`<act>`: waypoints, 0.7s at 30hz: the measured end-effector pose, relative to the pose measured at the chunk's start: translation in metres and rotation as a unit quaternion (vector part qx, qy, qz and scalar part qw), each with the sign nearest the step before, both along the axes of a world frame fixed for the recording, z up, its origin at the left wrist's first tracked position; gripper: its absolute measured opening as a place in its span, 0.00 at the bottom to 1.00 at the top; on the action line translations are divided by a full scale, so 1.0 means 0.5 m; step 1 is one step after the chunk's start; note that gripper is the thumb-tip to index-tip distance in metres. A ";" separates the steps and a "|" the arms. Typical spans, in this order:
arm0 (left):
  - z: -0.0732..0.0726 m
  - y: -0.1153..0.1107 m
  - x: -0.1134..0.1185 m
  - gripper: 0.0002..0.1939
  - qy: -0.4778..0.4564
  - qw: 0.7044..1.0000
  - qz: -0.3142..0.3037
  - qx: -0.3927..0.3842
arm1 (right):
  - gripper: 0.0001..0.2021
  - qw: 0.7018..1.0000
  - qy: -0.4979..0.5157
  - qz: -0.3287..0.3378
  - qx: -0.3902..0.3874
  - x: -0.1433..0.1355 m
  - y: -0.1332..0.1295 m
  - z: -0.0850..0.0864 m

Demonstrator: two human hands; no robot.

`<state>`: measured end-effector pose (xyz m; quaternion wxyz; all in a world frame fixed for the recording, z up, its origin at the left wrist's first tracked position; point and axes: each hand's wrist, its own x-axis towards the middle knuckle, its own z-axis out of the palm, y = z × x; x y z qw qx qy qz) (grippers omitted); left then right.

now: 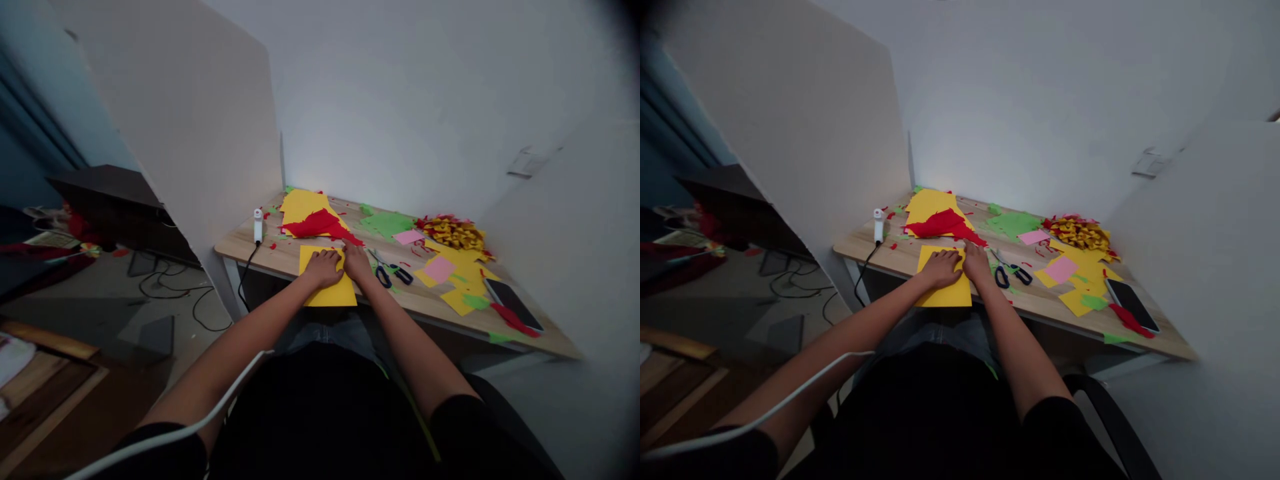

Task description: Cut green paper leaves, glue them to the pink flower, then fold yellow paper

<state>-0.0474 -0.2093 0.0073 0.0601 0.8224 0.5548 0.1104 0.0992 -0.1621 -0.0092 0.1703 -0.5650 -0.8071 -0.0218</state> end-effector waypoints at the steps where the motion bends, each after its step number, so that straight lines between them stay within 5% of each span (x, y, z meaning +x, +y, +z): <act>1: 0.004 0.003 0.001 0.24 -0.003 1.000 0.004 0.003 | 0.30 1.000 -0.002 0.002 0.002 0.002 -0.002 0.000; 21: -0.003 0.026 0.007 0.25 -0.030 0.999 0.013 0.004 | 0.30 1.000 -0.004 0.016 0.009 0.009 -0.049 0.009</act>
